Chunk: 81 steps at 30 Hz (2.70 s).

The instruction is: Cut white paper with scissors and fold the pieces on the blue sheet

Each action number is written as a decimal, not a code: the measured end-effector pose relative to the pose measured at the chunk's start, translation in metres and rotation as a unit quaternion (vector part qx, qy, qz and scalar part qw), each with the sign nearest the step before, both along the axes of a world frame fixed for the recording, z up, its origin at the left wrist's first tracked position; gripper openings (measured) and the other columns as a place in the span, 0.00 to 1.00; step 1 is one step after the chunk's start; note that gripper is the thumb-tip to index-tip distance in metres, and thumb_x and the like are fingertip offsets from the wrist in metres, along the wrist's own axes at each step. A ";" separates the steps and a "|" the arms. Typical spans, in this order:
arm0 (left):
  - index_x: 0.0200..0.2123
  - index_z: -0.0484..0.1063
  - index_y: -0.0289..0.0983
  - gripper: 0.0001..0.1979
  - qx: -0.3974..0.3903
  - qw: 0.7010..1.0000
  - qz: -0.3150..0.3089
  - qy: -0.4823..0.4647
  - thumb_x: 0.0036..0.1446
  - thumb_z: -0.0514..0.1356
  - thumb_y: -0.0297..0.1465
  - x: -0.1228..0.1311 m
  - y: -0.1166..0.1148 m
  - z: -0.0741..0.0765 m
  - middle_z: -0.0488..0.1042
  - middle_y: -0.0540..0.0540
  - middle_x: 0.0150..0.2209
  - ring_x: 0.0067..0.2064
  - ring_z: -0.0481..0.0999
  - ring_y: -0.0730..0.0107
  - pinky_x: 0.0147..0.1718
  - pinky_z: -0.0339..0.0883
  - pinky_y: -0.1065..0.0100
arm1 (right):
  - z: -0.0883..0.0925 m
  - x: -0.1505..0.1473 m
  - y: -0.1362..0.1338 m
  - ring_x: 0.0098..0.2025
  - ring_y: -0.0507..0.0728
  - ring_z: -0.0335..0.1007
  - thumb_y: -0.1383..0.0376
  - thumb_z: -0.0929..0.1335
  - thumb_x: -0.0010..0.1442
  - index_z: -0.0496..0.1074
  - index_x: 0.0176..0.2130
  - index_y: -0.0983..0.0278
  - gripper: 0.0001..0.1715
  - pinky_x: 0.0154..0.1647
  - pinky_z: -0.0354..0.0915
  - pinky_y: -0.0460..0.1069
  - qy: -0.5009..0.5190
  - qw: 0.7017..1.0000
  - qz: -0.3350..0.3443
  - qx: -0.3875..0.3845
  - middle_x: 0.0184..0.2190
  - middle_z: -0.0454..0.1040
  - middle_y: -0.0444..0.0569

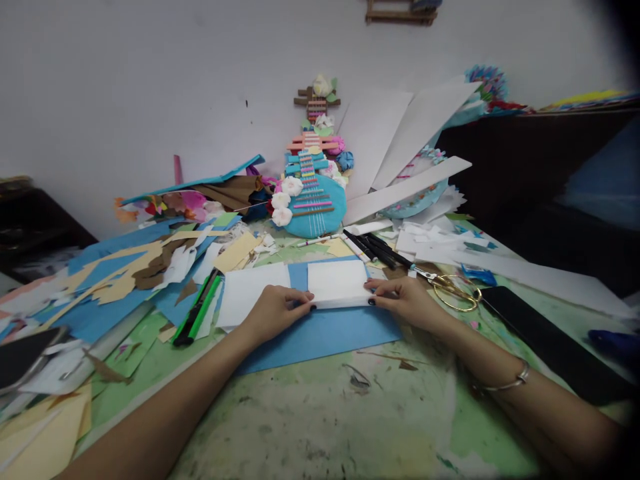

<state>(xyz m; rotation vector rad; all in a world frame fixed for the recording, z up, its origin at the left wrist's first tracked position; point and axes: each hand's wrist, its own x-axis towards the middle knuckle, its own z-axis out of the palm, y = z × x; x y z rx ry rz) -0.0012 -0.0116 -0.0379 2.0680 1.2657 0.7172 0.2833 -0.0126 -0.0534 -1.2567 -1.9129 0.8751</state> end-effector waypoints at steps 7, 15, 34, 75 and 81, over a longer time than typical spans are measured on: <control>0.25 0.77 0.37 0.07 -0.043 0.998 0.027 -0.030 0.47 0.61 0.34 0.000 0.005 -0.003 0.79 0.46 0.38 0.41 0.78 0.63 0.43 0.71 0.65 | -0.004 -0.002 0.002 0.54 0.62 0.67 0.64 0.69 0.50 0.72 0.23 0.64 0.08 0.55 0.59 0.57 -0.051 0.998 -0.027 0.024 0.47 0.74 0.55; 0.23 0.75 0.38 0.08 0.024 0.998 0.044 0.025 0.49 0.60 0.34 0.004 0.005 -0.004 0.77 0.46 0.38 0.39 0.75 0.65 0.39 0.68 0.66 | -0.004 -0.004 0.003 0.57 0.62 0.62 0.64 0.68 0.51 0.72 0.23 0.64 0.08 0.57 0.55 0.57 -0.093 0.994 -0.036 0.044 0.51 0.71 0.56; 0.26 0.70 0.37 0.08 0.102 0.982 0.058 0.146 0.54 0.55 0.32 0.008 0.003 -0.016 0.67 0.44 0.51 0.54 0.61 0.54 0.50 0.55 0.48 | -0.004 -0.010 -0.001 0.58 0.65 0.55 0.65 0.66 0.54 0.70 0.24 0.64 0.08 0.55 0.53 0.63 -0.155 0.982 -0.055 0.094 0.50 0.70 0.55; 0.51 0.65 0.28 0.16 0.308 0.881 -0.048 0.357 0.60 0.48 0.22 0.058 -0.039 -0.022 0.72 0.34 0.44 0.48 0.70 0.56 0.45 0.66 0.56 | -0.015 -0.052 -0.038 0.53 0.63 0.66 0.74 0.62 0.58 0.68 0.52 0.75 0.22 0.53 0.64 0.55 -0.382 0.836 0.080 0.386 0.51 0.70 0.64; 0.54 0.62 0.26 0.21 0.287 0.897 -0.025 0.336 0.57 0.45 0.18 0.053 -0.044 -0.031 0.68 0.30 0.52 0.57 0.65 0.55 0.53 0.62 0.56 | -0.011 -0.052 -0.044 0.52 0.63 0.68 0.75 0.62 0.56 0.68 0.52 0.76 0.23 0.54 0.64 0.55 -0.412 0.847 0.044 0.332 0.49 0.71 0.65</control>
